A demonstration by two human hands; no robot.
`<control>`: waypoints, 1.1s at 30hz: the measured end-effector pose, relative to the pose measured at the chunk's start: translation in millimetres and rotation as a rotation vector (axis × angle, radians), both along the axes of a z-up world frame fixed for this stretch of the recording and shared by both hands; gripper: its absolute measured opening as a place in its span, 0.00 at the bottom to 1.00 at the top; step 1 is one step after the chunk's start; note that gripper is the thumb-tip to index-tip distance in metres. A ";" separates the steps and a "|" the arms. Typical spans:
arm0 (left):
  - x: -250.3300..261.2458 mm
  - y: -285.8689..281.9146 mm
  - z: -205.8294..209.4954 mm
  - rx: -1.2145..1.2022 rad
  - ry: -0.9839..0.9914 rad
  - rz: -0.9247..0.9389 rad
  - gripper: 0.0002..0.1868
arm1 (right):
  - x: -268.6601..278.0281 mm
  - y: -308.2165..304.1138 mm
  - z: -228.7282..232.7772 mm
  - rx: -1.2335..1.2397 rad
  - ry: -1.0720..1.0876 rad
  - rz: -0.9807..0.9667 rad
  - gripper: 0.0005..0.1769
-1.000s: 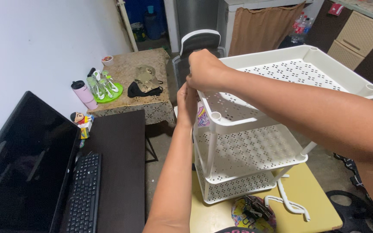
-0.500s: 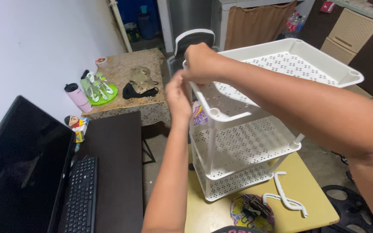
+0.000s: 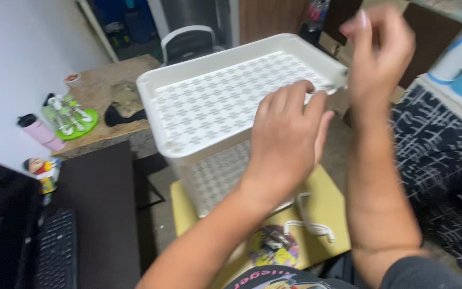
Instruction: The person disassembles a white plastic three-tier storage rack by removing the handles and vertical support poles, then detaches the perforated trays. The person then handles a black metal frame, separating its components. The disassembled parts are placed on the table and nearby surfaces.
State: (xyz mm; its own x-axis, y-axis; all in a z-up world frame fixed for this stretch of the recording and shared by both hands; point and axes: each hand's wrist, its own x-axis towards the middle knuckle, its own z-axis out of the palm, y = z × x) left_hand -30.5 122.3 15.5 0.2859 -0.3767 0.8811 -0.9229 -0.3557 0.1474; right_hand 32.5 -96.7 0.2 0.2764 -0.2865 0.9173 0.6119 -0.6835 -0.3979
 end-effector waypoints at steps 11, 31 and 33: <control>77.2 -134.9 -45.2 0.267 -0.074 0.407 0.07 | -1.9 -27.8 -125.8 0.587 0.376 1.016 0.25; 54.5 -115.9 -35.2 0.186 -0.134 0.260 0.12 | 33.8 -58.7 -148.1 0.577 0.451 1.433 0.27; 53.8 -116.7 -35.0 0.181 -0.136 0.255 0.12 | 37.4 -59.9 -152.4 0.572 0.431 1.390 0.27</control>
State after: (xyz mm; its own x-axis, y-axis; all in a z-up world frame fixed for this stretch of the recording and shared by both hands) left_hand 23.3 5.6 -19.5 0.2756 -0.4621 0.8429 -0.8075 -0.5870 -0.0577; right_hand 69.9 -156.6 -152.2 0.8138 0.1370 0.5647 0.3868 0.5976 -0.7024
